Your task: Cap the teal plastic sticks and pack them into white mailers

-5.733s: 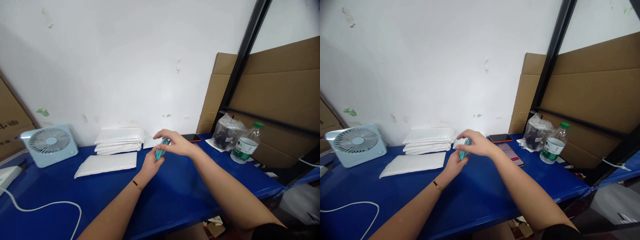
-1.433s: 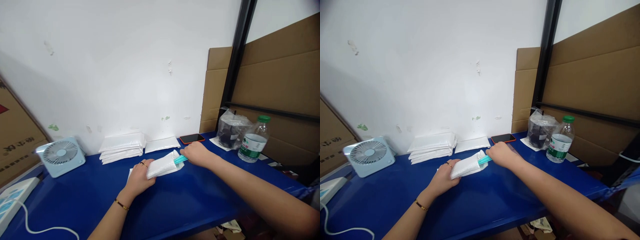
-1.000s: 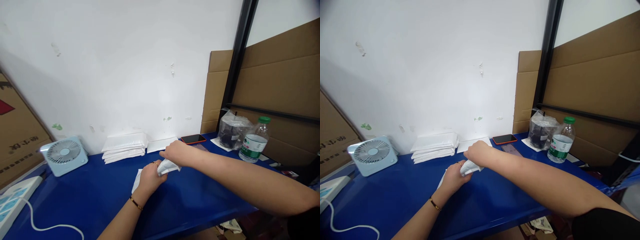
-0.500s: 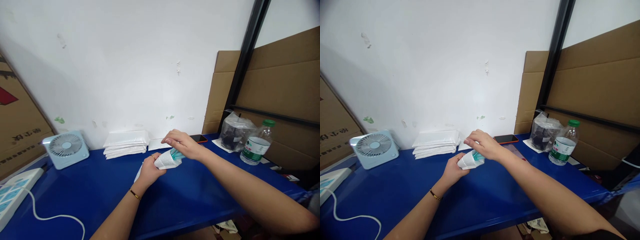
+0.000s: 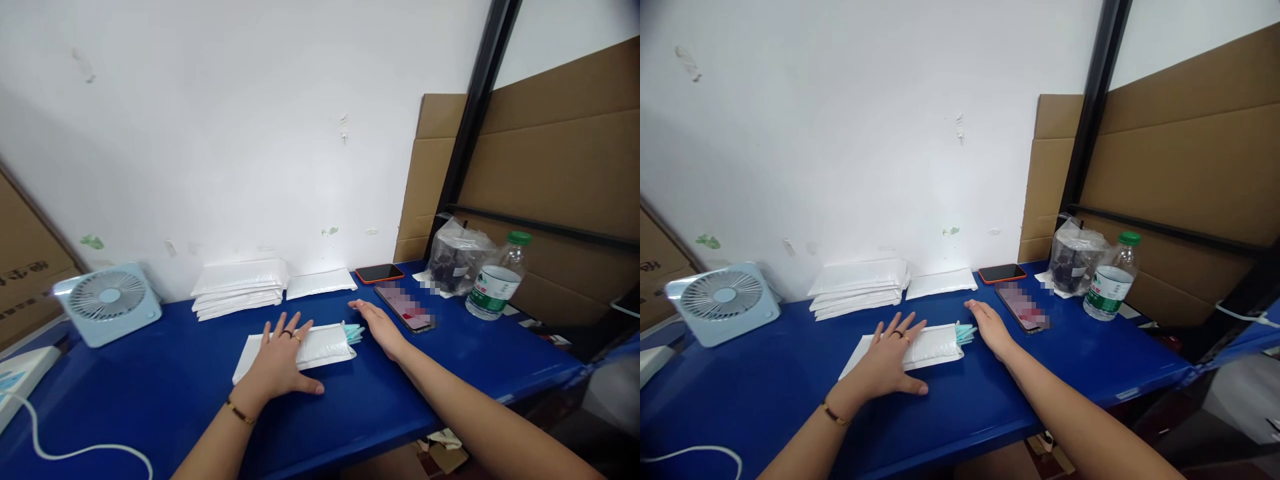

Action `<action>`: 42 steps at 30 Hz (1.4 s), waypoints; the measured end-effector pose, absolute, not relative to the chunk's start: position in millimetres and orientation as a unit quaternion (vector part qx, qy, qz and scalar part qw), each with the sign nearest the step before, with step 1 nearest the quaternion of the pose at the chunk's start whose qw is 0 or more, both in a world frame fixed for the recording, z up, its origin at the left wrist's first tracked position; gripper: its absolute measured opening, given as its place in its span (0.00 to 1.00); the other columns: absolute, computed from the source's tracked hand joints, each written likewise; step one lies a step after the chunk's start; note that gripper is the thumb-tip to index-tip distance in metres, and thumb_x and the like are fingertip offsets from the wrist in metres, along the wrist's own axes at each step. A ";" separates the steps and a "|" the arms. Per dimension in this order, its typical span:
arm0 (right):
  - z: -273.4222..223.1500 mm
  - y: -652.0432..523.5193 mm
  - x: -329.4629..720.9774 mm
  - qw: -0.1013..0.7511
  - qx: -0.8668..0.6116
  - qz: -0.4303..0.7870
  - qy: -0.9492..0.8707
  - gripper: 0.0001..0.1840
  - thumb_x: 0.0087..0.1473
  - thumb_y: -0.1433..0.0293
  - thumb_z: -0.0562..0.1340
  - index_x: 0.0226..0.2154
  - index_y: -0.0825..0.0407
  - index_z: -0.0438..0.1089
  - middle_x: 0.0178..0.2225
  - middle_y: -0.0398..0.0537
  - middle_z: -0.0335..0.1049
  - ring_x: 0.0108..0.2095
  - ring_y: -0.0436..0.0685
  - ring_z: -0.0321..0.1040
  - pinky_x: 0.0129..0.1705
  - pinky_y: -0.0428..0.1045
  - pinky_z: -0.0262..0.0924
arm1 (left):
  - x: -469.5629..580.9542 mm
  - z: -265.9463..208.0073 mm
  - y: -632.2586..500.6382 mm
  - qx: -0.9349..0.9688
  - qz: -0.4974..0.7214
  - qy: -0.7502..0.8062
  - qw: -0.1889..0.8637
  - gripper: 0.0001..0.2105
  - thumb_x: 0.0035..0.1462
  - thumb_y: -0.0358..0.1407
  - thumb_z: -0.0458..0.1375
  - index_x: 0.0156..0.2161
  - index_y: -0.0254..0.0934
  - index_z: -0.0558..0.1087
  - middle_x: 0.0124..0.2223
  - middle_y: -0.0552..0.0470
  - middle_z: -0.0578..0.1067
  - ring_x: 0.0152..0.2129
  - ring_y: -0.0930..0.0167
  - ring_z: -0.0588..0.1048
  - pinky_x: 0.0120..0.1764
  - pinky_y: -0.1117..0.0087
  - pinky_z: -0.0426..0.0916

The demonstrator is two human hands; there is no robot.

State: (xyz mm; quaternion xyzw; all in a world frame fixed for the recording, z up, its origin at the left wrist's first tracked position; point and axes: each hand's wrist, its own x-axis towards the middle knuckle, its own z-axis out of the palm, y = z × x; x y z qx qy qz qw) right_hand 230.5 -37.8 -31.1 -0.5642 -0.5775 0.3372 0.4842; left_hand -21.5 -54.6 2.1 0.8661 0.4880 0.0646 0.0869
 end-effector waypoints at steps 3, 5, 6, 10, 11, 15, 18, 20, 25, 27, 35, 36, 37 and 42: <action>-32.5 -46.7 229.3 0.555 -0.529 0.466 -0.442 0.30 0.54 0.49 0.47 0.50 0.49 0.64 0.55 0.48 0.58 0.57 0.58 0.50 0.58 0.54 0.42 | -52.6 -3.6 -56.9 0.802 0.044 0.587 0.099 0.54 0.26 0.56 0.62 0.61 0.50 0.45 0.65 0.48 0.36 0.58 0.45 0.30 0.49 0.34 0.31; -32.7 -53.2 219.8 0.583 -0.498 0.510 -0.391 0.31 0.53 0.49 0.48 0.52 0.51 0.62 0.57 0.48 0.56 0.59 0.57 0.47 0.60 0.54 0.38 | -67.8 -11.4 -58.4 0.760 0.035 0.637 0.126 0.53 0.30 0.55 0.61 0.62 0.47 0.43 0.65 0.44 0.33 0.58 0.45 0.31 0.49 0.34 0.36; -32.8 -56.3 213.3 0.585 -0.482 0.532 -0.378 0.32 0.53 0.49 0.48 0.52 0.52 0.63 0.57 0.49 0.56 0.59 0.57 0.47 0.61 0.54 0.37 | -72.2 -15.6 -59.3 0.751 0.033 0.645 0.138 0.52 0.32 0.55 0.60 0.62 0.44 0.42 0.65 0.42 0.34 0.59 0.47 0.32 0.50 0.36 0.37; -35.0 -64.0 188.4 0.574 -0.442 0.585 -0.365 0.33 0.53 0.49 0.48 0.53 0.52 0.60 0.59 0.47 0.51 0.60 0.57 0.44 0.61 0.54 0.35 | -72.5 -26.7 -63.7 0.759 0.061 0.633 0.141 0.51 0.36 0.57 0.58 0.62 0.38 0.43 0.64 0.39 0.38 0.59 0.50 0.35 0.56 0.48 0.41; -36.1 -64.9 183.5 0.590 -0.458 0.566 -0.348 0.34 0.53 0.48 0.48 0.54 0.51 0.59 0.60 0.46 0.49 0.61 0.57 0.41 0.62 0.54 0.34 | -70.8 -27.8 -64.5 0.759 0.069 0.633 0.140 0.51 0.36 0.57 0.58 0.62 0.36 0.43 0.64 0.38 0.38 0.59 0.50 0.35 0.56 0.48 0.42; -40.5 -67.5 170.2 0.583 -0.477 0.550 -0.360 0.33 0.53 0.48 0.45 0.55 0.48 0.57 0.60 0.43 0.47 0.61 0.58 0.39 0.61 0.57 0.35 | -67.1 -31.3 -65.5 0.756 0.088 0.636 0.132 0.51 0.35 0.56 0.59 0.62 0.35 0.44 0.64 0.37 0.40 0.59 0.49 0.35 0.56 0.49 0.43; -38.6 -67.4 175.9 0.566 -0.482 0.521 -0.420 0.29 0.56 0.54 0.44 0.56 0.47 0.55 0.61 0.42 0.47 0.61 0.57 0.41 0.61 0.57 0.37 | -68.3 -34.5 -65.0 0.759 0.092 0.632 0.123 0.52 0.35 0.58 0.57 0.62 0.34 0.44 0.64 0.38 0.40 0.59 0.49 0.33 0.57 0.50 0.43; -33.0 -65.9 190.7 0.561 -0.516 0.430 -0.484 0.25 0.56 0.63 0.47 0.56 0.45 0.56 0.60 0.42 0.49 0.60 0.55 0.43 0.61 0.56 0.37 | -69.5 -34.9 -64.5 0.764 0.086 0.627 0.124 0.51 0.36 0.60 0.56 0.62 0.35 0.44 0.64 0.39 0.40 0.59 0.50 0.33 0.57 0.50 0.43; -12.9 -65.7 236.3 0.335 -0.465 0.261 -0.777 0.21 0.42 0.81 0.53 0.38 0.49 0.70 0.53 0.48 0.58 0.51 0.57 0.58 0.50 0.53 0.54 | -68.1 -29.5 -68.1 0.773 0.088 0.623 0.085 0.45 0.40 0.56 0.56 0.62 0.38 0.47 0.64 0.42 0.42 0.60 0.52 0.34 0.56 0.45 0.39; -7.3 -68.8 247.3 0.284 -0.442 0.227 -0.820 0.16 0.40 0.82 0.55 0.32 0.51 0.70 0.46 0.48 0.62 0.41 0.54 0.64 0.41 0.48 0.59 | -60.9 -27.4 -76.3 0.788 0.115 0.602 0.055 0.39 0.44 0.50 0.56 0.61 0.40 0.50 0.64 0.45 0.43 0.60 0.54 0.34 0.56 0.44 0.38; -3.0 -77.9 251.1 0.229 -0.429 0.125 -0.865 0.25 0.41 0.80 0.58 0.45 0.47 0.64 0.42 0.46 0.61 0.34 0.50 0.62 0.35 0.44 0.57 | 1.2 -34.7 -127.8 0.872 0.176 0.446 0.097 0.29 0.51 0.42 0.54 0.59 0.45 0.55 0.63 0.50 0.50 0.60 0.60 0.48 0.57 0.51 0.47; -5.3 -77.0 248.6 0.239 -0.443 0.115 -0.856 0.23 0.43 0.78 0.59 0.44 0.47 0.65 0.42 0.46 0.61 0.33 0.50 0.62 0.34 0.45 0.57 | 5.0 -36.5 -129.5 0.873 0.176 0.443 0.103 0.29 0.50 0.43 0.55 0.58 0.45 0.56 0.62 0.50 0.52 0.59 0.59 0.48 0.57 0.50 0.47; -8.5 -76.0 245.8 0.252 -0.463 0.116 -0.842 0.20 0.44 0.75 0.60 0.43 0.47 0.65 0.40 0.46 0.61 0.31 0.49 0.62 0.33 0.45 0.57 | 7.1 -38.0 -130.0 0.874 0.175 0.441 0.107 0.29 0.50 0.44 0.55 0.58 0.45 0.56 0.62 0.49 0.53 0.59 0.59 0.49 0.57 0.50 0.47; -26.2 -75.0 227.7 0.336 -0.531 0.178 -0.757 0.16 0.44 0.61 0.64 0.36 0.49 0.67 0.30 0.43 0.65 0.28 0.51 0.62 0.29 0.46 0.58 | 5.5 -41.4 -128.8 0.878 0.179 0.430 0.109 0.27 0.54 0.46 0.51 0.58 0.44 0.56 0.62 0.49 0.53 0.59 0.59 0.48 0.57 0.49 0.47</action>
